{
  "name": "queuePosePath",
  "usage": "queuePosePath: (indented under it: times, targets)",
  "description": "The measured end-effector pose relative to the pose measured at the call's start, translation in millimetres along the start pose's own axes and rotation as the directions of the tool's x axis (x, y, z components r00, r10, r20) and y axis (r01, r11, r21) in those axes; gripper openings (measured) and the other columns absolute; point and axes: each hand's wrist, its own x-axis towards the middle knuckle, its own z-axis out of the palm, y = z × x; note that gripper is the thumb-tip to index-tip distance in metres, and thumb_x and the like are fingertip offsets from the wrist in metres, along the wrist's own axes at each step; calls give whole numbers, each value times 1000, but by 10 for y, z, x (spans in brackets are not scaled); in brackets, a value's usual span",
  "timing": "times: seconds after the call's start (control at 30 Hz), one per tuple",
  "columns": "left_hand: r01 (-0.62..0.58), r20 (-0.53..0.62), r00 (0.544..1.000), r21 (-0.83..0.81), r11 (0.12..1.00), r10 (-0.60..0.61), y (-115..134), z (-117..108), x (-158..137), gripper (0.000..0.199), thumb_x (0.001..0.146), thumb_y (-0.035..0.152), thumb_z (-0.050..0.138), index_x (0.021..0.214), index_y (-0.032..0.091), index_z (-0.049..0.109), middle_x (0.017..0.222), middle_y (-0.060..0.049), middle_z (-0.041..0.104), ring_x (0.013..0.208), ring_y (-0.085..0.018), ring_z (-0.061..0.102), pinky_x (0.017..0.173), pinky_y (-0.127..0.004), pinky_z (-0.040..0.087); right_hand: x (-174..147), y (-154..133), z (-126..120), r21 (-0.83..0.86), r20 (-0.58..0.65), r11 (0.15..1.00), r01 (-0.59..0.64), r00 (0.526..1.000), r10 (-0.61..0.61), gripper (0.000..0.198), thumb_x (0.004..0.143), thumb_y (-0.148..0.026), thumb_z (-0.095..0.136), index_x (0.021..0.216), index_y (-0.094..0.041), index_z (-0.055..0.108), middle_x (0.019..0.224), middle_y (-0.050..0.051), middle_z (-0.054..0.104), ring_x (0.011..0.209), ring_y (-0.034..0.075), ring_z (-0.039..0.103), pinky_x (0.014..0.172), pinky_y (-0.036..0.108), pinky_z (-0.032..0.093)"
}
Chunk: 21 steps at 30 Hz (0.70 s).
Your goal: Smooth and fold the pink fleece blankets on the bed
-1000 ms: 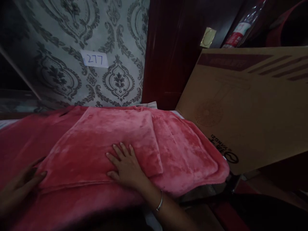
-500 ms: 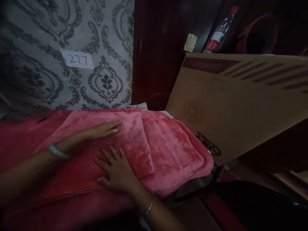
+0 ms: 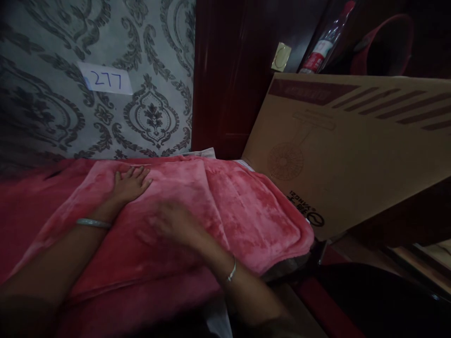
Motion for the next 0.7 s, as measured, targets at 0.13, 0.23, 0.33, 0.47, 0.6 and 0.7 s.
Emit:
queuePosePath:
  times: [0.13,0.23,0.33,0.47,0.6,0.7]
  targets:
    - [-8,-21,1000,-18,1000,8,45,-26,-42,67,100,50,27,159,20,38,170,-10,26,156,-37,20,123,-70,10,814,314,-239,68,-85,985,-160,983,165,52,109,-33,28,157,-17,41,162,5,45,150,19,38,123,38,32]
    - [-2,-16,1000,-40,999,1,44,-50,-60,68,99,52,26,159,20,36,169,-11,27,156,-36,21,123,-71,9,1097,618,-16,-41,-63,920,-391,919,388,56,108,-38,36,161,-22,34,169,8,30,157,27,20,126,54,19]
    - [109,-24,994,-60,992,-111,-35,-63,-26,72,99,55,24,161,19,32,169,-12,27,157,-36,17,124,-71,5,1061,892,346,-91,-4,851,-518,854,520,58,107,-42,38,161,-22,35,171,9,26,159,29,15,126,59,10]
    - [203,13,979,-71,977,-202,-305,-60,69,73,97,55,23,160,19,34,169,-13,27,158,-37,16,123,-73,4,957,1096,564,-116,27,844,-524,848,530,58,107,-47,33,161,-26,34,171,5,25,158,27,17,127,56,10]
    - [209,36,978,-95,973,-207,-686,-39,134,73,96,57,26,159,23,38,169,-11,27,157,-41,16,119,-78,13,977,1141,542,-126,41,850,-511,854,519,58,107,-46,31,161,-26,35,171,5,24,158,26,18,127,54,13]
    - [225,66,974,-123,967,-218,-929,-7,161,72,96,58,26,160,28,37,170,-8,25,157,-40,15,118,-75,21,993,1134,536,-129,54,852,-508,854,517,58,107,-45,31,161,-25,35,171,6,24,158,26,19,126,53,14]
